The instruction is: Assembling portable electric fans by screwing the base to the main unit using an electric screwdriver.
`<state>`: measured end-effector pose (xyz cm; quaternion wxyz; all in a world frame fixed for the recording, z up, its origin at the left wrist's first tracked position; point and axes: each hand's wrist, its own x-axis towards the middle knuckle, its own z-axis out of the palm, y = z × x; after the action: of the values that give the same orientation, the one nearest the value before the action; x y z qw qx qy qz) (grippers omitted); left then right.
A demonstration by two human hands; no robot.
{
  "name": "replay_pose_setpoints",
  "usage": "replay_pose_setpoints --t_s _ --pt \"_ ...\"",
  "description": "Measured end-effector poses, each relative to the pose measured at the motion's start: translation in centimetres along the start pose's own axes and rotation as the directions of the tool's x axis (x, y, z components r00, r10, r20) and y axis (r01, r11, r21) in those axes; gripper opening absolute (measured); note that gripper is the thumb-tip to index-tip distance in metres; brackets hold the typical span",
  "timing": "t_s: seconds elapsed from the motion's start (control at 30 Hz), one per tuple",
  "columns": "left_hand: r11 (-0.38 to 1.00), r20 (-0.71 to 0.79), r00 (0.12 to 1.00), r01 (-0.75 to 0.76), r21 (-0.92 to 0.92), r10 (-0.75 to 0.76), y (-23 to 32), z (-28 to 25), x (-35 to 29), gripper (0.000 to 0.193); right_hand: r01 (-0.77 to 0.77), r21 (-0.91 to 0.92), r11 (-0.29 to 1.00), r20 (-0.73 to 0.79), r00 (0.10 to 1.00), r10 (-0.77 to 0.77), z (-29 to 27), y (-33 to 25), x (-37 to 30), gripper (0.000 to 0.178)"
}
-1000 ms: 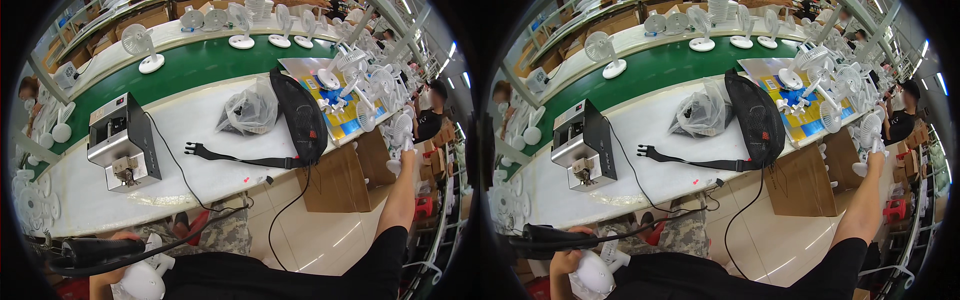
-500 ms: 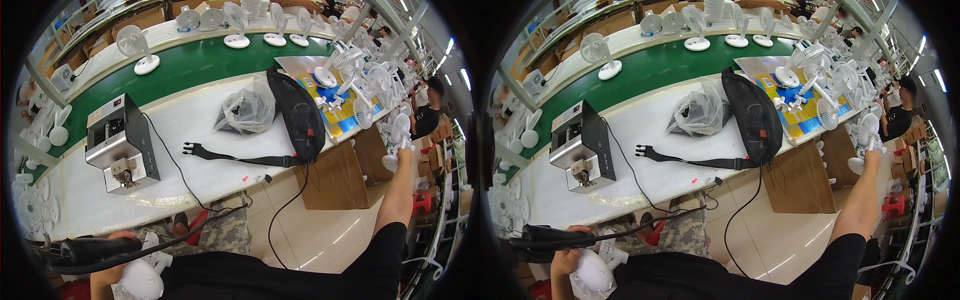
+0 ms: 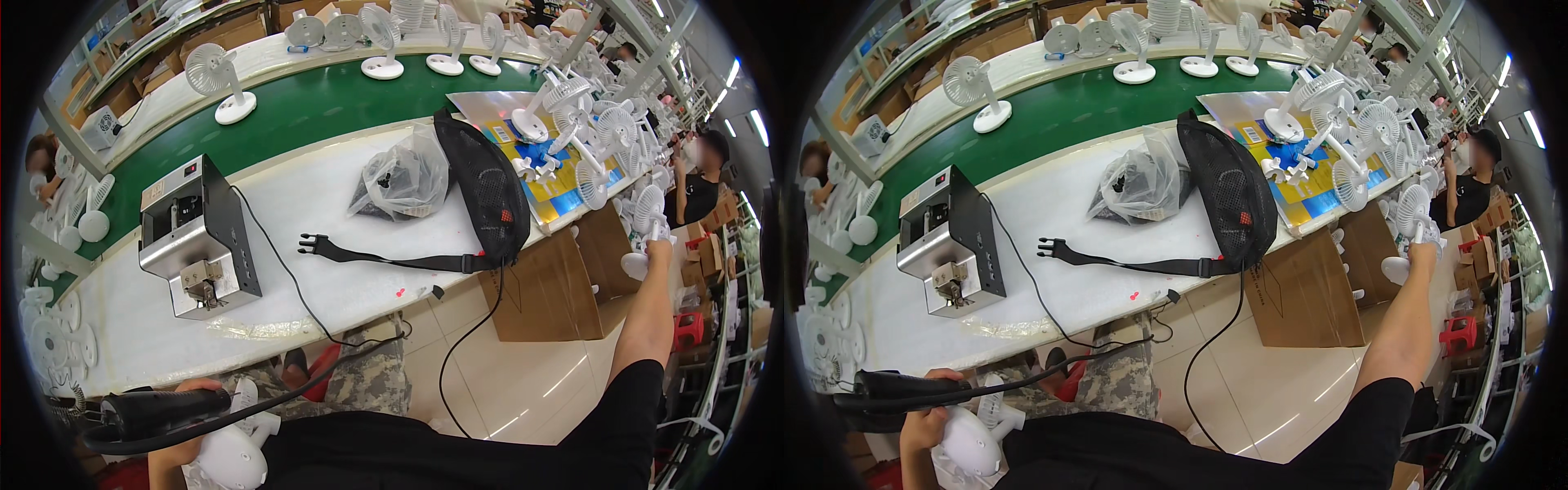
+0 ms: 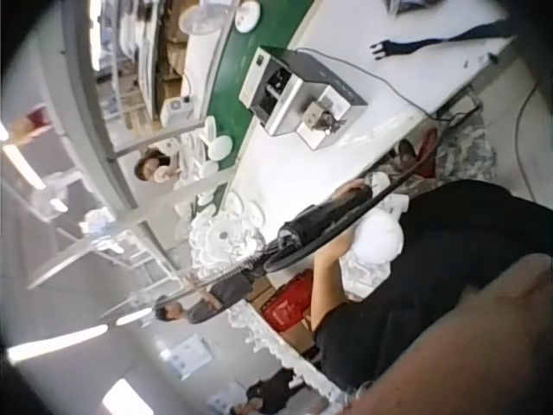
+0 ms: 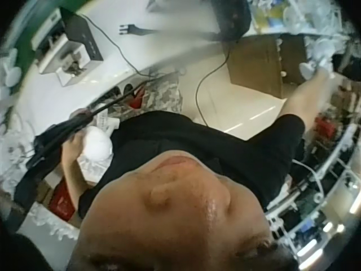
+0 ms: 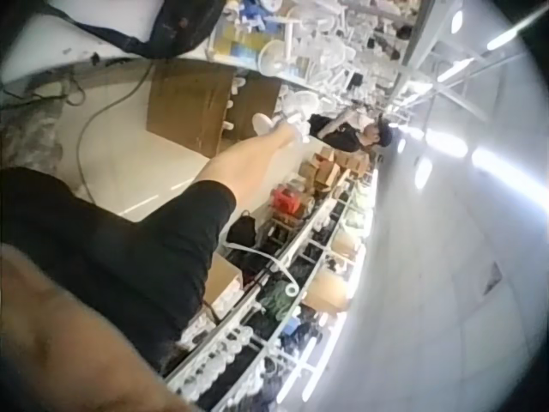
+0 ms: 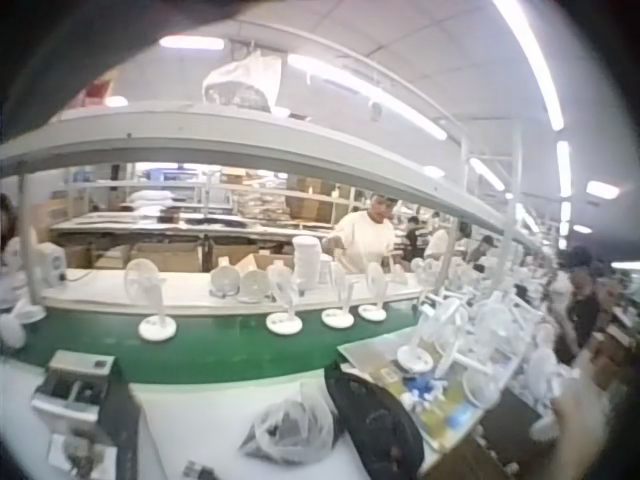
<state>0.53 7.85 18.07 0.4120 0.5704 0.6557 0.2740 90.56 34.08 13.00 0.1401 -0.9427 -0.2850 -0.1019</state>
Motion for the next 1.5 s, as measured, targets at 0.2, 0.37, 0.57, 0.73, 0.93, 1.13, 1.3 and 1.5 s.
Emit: replay_pose_setpoints --t_s 0.2,0.37,0.57,0.73,0.93,1.13,1.3,1.5 --pt "1.0 -0.002 1.0 0.008 -0.008 -0.008 -0.4 -0.1 -0.2 0.077 0.0 0.004 1.0 0.0 1.0 0.0 0.0 -0.2 -0.1 0.024" --pt "1.0 -0.003 1.0 -0.008 -0.024 0.008 -0.6 0.0 -0.3 0.077 -0.001 0.006 1.0 -0.002 1.0 0.001 -0.2 -0.2 -0.1 0.023" --pt "1.0 0.003 1.0 0.003 -0.014 -0.003 -0.5 -0.1 -0.4 0.077 -0.007 0.016 1.0 -0.008 1.0 0.008 -0.5 -0.3 -0.1 0.021" --pt "1.0 -0.008 1.0 0.008 -0.013 -0.008 -0.5 0.0 -0.4 0.077 -0.017 0.027 1.0 -0.013 1.0 0.017 -0.7 -0.1 -0.3 0.019" --pt "1.0 -0.01 1.0 -0.011 -0.002 0.011 -0.5 -0.1 -0.5 0.076 -0.023 0.046 0.999 -0.026 0.999 0.025 -0.9 0.3 0.0 0.018" --pt "0.986 -0.007 1.0 -0.005 -0.166 0.004 -1.5 -0.8 -0.2 0.042 -0.014 0.056 0.998 -0.042 0.999 0.016 -1.1 1.0 2.2 0.016" --pt "0.983 -0.04 0.999 -0.024 -0.181 0.017 -2.4 -1.1 -0.5 0.042 -0.037 0.092 0.995 -0.056 0.998 0.042 -2.3 2.6 3.0 0.016" --pt "0.989 -0.078 0.997 -0.017 -0.147 0.005 -2.6 -0.9 -1.0 0.043 -0.058 0.147 0.987 -0.078 0.994 0.07 -3.1 2.7 4.0 0.015"
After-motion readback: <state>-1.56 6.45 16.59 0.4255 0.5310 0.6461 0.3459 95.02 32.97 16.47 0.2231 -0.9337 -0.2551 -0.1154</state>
